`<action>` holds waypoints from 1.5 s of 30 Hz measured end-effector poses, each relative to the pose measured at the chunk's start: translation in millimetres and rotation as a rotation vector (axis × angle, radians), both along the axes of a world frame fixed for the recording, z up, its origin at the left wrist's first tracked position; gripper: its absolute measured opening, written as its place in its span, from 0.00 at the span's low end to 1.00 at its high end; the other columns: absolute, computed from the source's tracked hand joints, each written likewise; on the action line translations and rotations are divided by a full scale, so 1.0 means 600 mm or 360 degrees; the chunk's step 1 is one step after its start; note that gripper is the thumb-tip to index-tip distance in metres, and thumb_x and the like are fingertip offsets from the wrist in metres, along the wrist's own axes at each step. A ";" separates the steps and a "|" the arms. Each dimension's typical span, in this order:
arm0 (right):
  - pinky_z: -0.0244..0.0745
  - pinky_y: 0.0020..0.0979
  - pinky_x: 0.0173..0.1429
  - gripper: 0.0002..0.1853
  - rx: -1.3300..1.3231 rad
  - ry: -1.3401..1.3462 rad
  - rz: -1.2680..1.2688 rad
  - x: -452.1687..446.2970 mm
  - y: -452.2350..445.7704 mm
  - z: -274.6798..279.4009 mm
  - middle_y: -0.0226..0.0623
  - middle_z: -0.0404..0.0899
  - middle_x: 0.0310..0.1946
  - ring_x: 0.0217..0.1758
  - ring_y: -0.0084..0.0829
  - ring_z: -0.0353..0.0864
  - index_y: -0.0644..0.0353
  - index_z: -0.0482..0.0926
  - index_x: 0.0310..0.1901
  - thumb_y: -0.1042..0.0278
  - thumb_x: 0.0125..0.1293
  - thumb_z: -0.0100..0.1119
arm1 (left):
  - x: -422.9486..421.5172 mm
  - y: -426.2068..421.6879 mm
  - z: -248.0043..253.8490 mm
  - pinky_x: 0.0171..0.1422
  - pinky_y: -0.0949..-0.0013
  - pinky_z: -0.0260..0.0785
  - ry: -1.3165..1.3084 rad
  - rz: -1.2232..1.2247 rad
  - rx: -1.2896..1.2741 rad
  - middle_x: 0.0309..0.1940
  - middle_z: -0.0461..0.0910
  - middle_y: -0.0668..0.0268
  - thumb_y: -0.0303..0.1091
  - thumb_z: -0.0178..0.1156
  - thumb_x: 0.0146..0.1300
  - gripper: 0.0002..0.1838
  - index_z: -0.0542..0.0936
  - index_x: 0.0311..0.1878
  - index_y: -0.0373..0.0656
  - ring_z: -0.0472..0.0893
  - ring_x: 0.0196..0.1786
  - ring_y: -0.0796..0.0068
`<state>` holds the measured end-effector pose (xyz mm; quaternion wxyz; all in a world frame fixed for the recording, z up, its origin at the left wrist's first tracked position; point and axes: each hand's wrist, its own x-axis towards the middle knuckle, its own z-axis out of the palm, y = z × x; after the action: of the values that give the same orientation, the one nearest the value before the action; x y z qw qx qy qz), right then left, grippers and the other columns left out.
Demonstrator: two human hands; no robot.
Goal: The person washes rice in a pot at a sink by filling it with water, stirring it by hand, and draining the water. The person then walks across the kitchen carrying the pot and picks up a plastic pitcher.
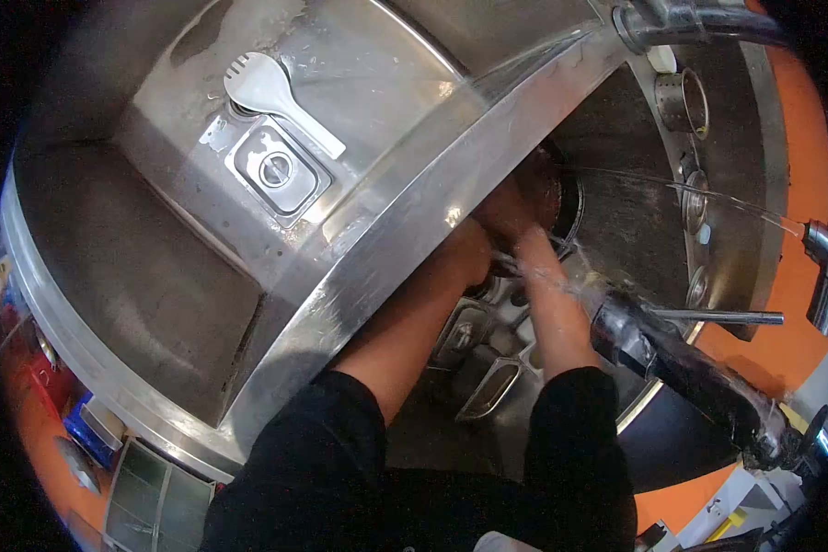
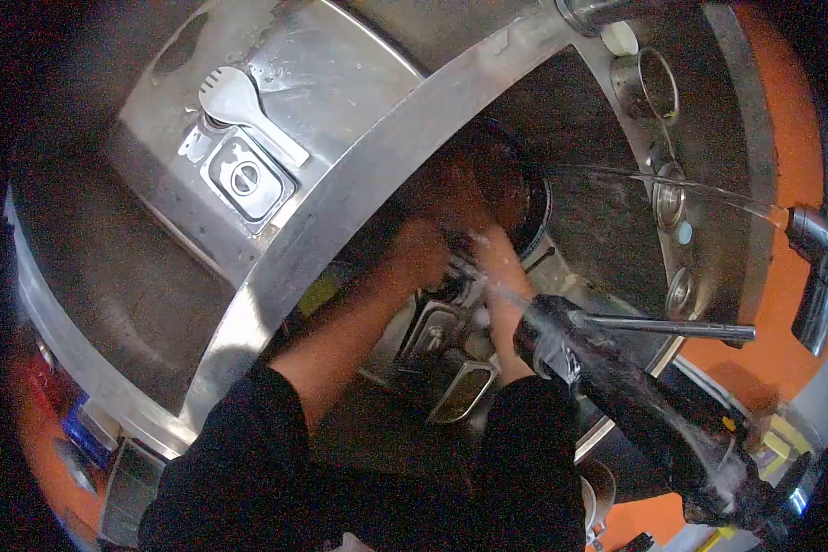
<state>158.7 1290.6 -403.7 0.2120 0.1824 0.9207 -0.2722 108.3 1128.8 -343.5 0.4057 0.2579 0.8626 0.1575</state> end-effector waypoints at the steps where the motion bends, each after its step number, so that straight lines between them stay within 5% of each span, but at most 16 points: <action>1: 0.59 0.41 0.62 0.28 -0.0032 0.0020 0.0050 -0.048 -0.008 -0.014 0.49 0.59 0.61 0.60 0.48 0.62 0.56 0.67 0.57 0.49 0.58 0.52 | 0.009 0.006 -0.023 0.55 0.59 0.65 0.0109 0.0044 0.0079 0.40 0.79 0.55 0.34 0.56 0.46 0.12 0.82 0.35 0.42 0.77 0.45 0.58; 4: 0.58 0.42 0.63 0.27 0.0007 0.0095 0.0129 -0.095 -0.015 -0.042 0.49 0.59 0.61 0.60 0.47 0.62 0.56 0.67 0.57 0.50 0.59 0.52 | 0.029 0.017 -0.068 0.50 0.59 0.69 0.0285 -0.0102 0.0222 0.33 0.80 0.56 0.35 0.66 0.35 0.14 0.83 0.29 0.42 0.79 0.40 0.60; 6: 0.58 0.42 0.63 0.27 0.0039 0.0138 0.0140 -0.108 -0.019 -0.060 0.49 0.59 0.61 0.61 0.47 0.61 0.55 0.67 0.57 0.51 0.59 0.51 | -0.004 -0.002 0.003 0.51 0.59 0.68 0.0206 -0.0545 0.0183 0.34 0.80 0.56 0.36 0.67 0.35 0.15 0.83 0.30 0.43 0.79 0.41 0.61; 15: 0.55 0.43 0.65 0.24 0.0009 0.0273 -0.0102 -0.152 -0.017 -0.080 0.47 0.60 0.61 0.62 0.45 0.60 0.53 0.68 0.57 0.53 0.60 0.50 | 0.007 0.007 -0.050 0.48 0.58 0.70 0.0065 -0.0292 0.0262 0.35 0.80 0.55 0.38 0.62 0.41 0.13 0.82 0.33 0.43 0.79 0.40 0.56; 21: 0.53 0.43 0.66 0.22 -0.0491 0.0363 -0.0427 -0.154 0.007 -0.044 0.46 0.60 0.61 0.63 0.44 0.59 0.51 0.68 0.57 0.55 0.61 0.48 | 0.010 -0.001 -0.058 0.40 0.60 0.73 0.0638 -0.0350 0.0640 0.33 0.81 0.56 0.30 0.53 0.50 0.09 0.83 0.29 0.42 0.81 0.37 0.61; 24: 0.52 0.43 0.66 0.22 -0.0224 0.0535 -0.0368 -0.138 -0.009 -0.026 0.45 0.60 0.61 0.64 0.44 0.58 0.51 0.68 0.57 0.56 0.62 0.48 | 0.007 0.001 -0.056 0.42 0.60 0.72 0.0241 -0.0242 0.0404 0.33 0.81 0.55 0.30 0.52 0.51 0.10 0.83 0.30 0.41 0.81 0.38 0.59; 29: 0.50 0.50 0.66 0.21 0.0858 0.0850 0.0126 -0.056 -0.047 0.006 0.43 0.55 0.64 0.66 0.42 0.56 0.45 0.70 0.57 0.53 0.62 0.48 | 0.009 -0.001 -0.044 0.44 0.58 0.72 0.0437 -0.0523 0.0396 0.34 0.81 0.55 0.31 0.52 0.51 0.11 0.82 0.34 0.42 0.80 0.38 0.58; 34: 0.48 0.53 0.66 0.25 0.1218 0.1092 0.0283 -0.010 -0.060 0.000 0.42 0.52 0.66 0.68 0.42 0.52 0.45 0.64 0.61 0.53 0.61 0.48 | 0.035 -0.011 -0.002 0.44 0.59 0.71 0.0252 -0.0612 0.0231 0.35 0.80 0.55 0.42 0.55 0.53 0.15 0.82 0.36 0.41 0.80 0.39 0.58; 39: 0.50 0.47 0.66 0.22 0.0103 0.0272 -0.0366 0.046 -0.117 0.012 0.45 0.56 0.63 0.66 0.46 0.52 0.53 0.69 0.57 0.58 0.60 0.48 | 0.073 -0.046 0.062 0.47 0.59 0.70 0.0035 -0.0722 0.0098 0.37 0.80 0.56 0.54 0.59 0.50 0.25 0.80 0.39 0.40 0.79 0.41 0.58; 43: 0.55 0.42 0.64 0.16 0.0612 0.0620 -0.0191 0.117 -0.165 0.063 0.47 0.65 0.54 0.59 0.49 0.62 0.58 0.75 0.48 0.66 0.57 0.52 | 0.125 -0.074 0.000 0.48 0.58 0.69 -0.0048 -0.0898 0.0337 0.36 0.80 0.56 0.49 0.58 0.51 0.21 0.80 0.40 0.40 0.79 0.40 0.57; 45: 0.64 0.38 0.57 0.13 0.0349 0.1132 -0.0426 0.151 -0.178 0.089 0.47 0.70 0.45 0.51 0.46 0.69 0.61 0.76 0.42 0.76 0.53 0.52 | 0.141 -0.095 -0.020 0.47 0.58 0.69 -0.0233 -0.0891 0.0700 0.36 0.80 0.56 0.44 0.58 0.51 0.18 0.80 0.39 0.40 0.78 0.40 0.57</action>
<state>249.6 1184.1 -350.6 -0.1782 0.2167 0.9284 -0.2436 192.7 1071.9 -355.7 0.4287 0.5532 0.6727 0.2400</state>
